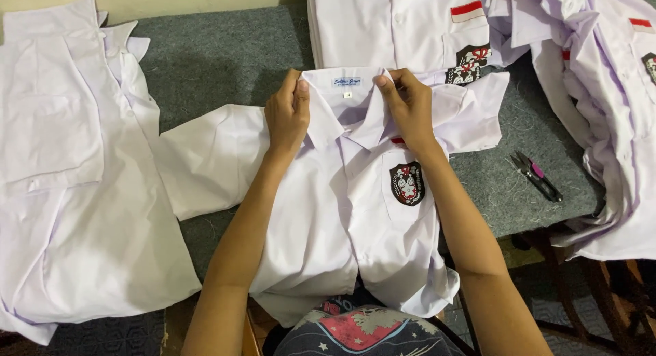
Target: The person buttons a white short-sleeved shirt with a crest and flag patch, starting from the top button and working down. They smooth the collar and front placket while fastening each button.
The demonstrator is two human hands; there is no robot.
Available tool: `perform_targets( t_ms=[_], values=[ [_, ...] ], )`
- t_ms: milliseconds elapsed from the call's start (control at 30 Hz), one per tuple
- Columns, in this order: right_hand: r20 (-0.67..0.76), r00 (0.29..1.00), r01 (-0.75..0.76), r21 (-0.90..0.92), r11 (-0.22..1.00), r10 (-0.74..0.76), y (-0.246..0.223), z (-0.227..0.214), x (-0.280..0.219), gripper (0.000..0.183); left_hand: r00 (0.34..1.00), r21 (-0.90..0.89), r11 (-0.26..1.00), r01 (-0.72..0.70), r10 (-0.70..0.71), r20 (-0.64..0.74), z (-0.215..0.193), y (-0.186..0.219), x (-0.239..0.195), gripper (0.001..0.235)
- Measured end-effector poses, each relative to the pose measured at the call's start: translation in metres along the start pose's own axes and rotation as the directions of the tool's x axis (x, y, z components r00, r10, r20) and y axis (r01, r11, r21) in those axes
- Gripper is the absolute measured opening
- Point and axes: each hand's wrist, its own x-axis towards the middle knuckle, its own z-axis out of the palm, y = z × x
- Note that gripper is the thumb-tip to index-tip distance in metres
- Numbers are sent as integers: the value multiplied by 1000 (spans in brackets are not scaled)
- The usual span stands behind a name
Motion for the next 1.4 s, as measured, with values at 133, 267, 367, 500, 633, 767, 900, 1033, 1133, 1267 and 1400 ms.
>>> perform_targets(
  t_ms=[133,267,367,500,633,767,900,1033,1133,1267,1400],
  values=[
    [36,999,-6,14,1000,6,-9,-5,1,20,995,-192,979,71,-55,88,-17,23,3,54],
    [25,999,-36,46,998,35,-12,-3,2,19,998,-177,982,64,-64,10,3,-11,0,50],
    [13,999,-41,19,999,41,-2,-7,1,19,1000,-101,995,-2,-1,-27,1,-4,2,49],
    [135,982,175,-408,896,-130,-8,-23,2,30,996,82,993,-87,88,-17,-7,-4,5,48],
    [378,891,435,-555,709,-250,-20,-55,9,33,990,177,977,-118,129,-49,-10,0,4,45],
    [440,863,501,-681,534,-248,-7,-114,14,40,989,124,992,-32,49,-136,-11,-5,6,43],
    [322,941,282,-582,763,-101,-14,-160,10,37,977,89,994,-70,86,-196,-1,-19,14,39],
    [288,958,156,-526,836,2,-36,-178,7,38,982,79,994,-78,91,-167,-7,11,21,40],
    [261,960,31,-442,897,96,-70,-185,11,29,983,32,999,-34,39,-178,-4,2,28,46],
    [375,909,123,-653,747,179,-71,-201,33,44,992,64,997,51,-43,-122,-5,1,31,50],
    [325,884,8,-729,684,335,-21,-232,49,44,995,101,990,99,-97,-29,-7,-4,38,50]
  ],
)
